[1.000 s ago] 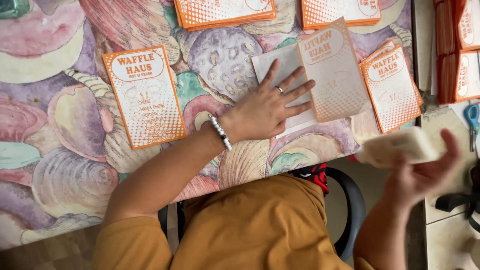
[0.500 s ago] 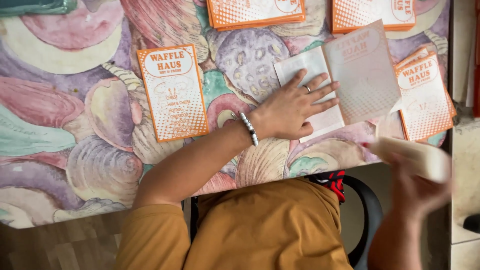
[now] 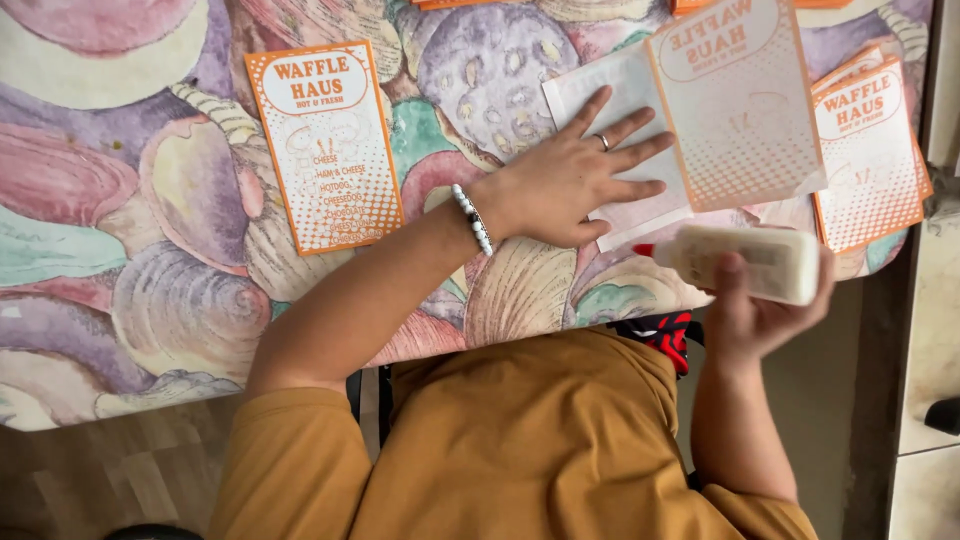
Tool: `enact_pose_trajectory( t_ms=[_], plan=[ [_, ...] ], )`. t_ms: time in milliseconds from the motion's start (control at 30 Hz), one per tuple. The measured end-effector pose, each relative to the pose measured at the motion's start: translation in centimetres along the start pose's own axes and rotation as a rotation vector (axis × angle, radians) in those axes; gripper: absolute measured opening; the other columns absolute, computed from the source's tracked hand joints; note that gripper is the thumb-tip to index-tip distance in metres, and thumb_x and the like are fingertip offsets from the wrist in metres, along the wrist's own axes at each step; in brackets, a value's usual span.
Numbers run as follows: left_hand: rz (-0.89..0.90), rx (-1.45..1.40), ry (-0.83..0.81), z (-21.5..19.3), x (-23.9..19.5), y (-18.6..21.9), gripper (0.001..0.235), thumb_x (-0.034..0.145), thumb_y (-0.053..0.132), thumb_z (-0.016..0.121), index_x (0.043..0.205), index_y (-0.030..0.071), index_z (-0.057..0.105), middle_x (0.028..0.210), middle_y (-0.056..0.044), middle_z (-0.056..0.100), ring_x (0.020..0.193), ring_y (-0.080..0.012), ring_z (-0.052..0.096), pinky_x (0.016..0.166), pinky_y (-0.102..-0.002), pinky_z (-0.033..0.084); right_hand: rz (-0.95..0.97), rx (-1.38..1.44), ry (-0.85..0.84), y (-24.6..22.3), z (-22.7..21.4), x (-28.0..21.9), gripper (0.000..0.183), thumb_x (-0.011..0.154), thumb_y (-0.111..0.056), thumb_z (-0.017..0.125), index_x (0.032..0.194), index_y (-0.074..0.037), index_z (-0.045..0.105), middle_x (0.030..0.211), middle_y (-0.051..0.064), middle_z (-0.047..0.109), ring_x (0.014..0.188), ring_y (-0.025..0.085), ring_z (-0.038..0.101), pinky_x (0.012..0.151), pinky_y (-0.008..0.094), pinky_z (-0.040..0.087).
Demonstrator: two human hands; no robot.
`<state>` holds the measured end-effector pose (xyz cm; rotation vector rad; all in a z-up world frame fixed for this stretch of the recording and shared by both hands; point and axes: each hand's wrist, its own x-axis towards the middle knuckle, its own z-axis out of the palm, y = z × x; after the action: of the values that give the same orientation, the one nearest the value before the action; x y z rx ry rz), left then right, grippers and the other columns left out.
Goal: Applying glue to the edges of paper bags and folding them to assemble or seal them.
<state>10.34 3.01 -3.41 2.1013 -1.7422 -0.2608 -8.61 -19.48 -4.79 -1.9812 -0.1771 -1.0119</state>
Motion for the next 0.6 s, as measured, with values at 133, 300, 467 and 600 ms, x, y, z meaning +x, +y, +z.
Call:
enact_pose_trajectory(
  t_ms=[133,300,467,600],
  plan=[
    [-0.027,0.02,0.008,0.3,0.2,0.1,0.075,0.086,0.048,0.068,0.156,0.026,0.049,0.168,-0.013,0.016,0.155,-0.0387,0.01,0.122,-0.069,0.0,0.228,-0.108,-0.055,-2.7,3.3,1.3,0.046,0.095,-0.017,0.08,0.118,0.01,0.051,0.105,0.025,0.062,0.094,0.035,0.062,0.083,0.047,0.055],
    [-0.032,0.014,0.042,0.7,0.2,-0.2,0.076,0.084,0.048,0.069,0.154,0.027,0.051,0.168,-0.012,0.018,0.155,-0.0406,0.01,0.123,-0.068,0.001,0.135,-0.173,-0.137,-2.6,3.8,1.4,0.042,0.095,-0.013,0.08,0.116,0.011,0.053,0.103,0.026,0.066,0.088,0.036,0.065,0.079,0.046,0.056],
    [-0.043,0.038,0.021,0.4,0.4,-0.1,0.077,0.086,0.054,0.066,0.157,0.028,0.048,0.169,-0.013,0.015,0.155,-0.04,0.008,0.123,-0.067,0.0,0.176,-0.183,-0.019,-1.1,2.8,2.1,0.043,0.097,-0.015,0.081,0.113,0.01,0.05,0.1,0.025,0.06,0.086,0.034,0.059,0.076,0.047,0.053],
    [-0.094,0.123,-0.067,-1.1,1.5,0.8,0.088,0.082,0.061,0.065,0.161,0.034,0.037,0.169,-0.01,0.011,0.155,-0.0385,0.012,0.119,-0.071,0.011,0.044,-0.196,-0.014,-0.7,1.8,1.2,0.052,0.098,-0.002,0.078,0.134,0.007,0.041,0.109,0.035,0.06,0.091,0.045,0.062,0.079,0.057,0.057]
  ],
)
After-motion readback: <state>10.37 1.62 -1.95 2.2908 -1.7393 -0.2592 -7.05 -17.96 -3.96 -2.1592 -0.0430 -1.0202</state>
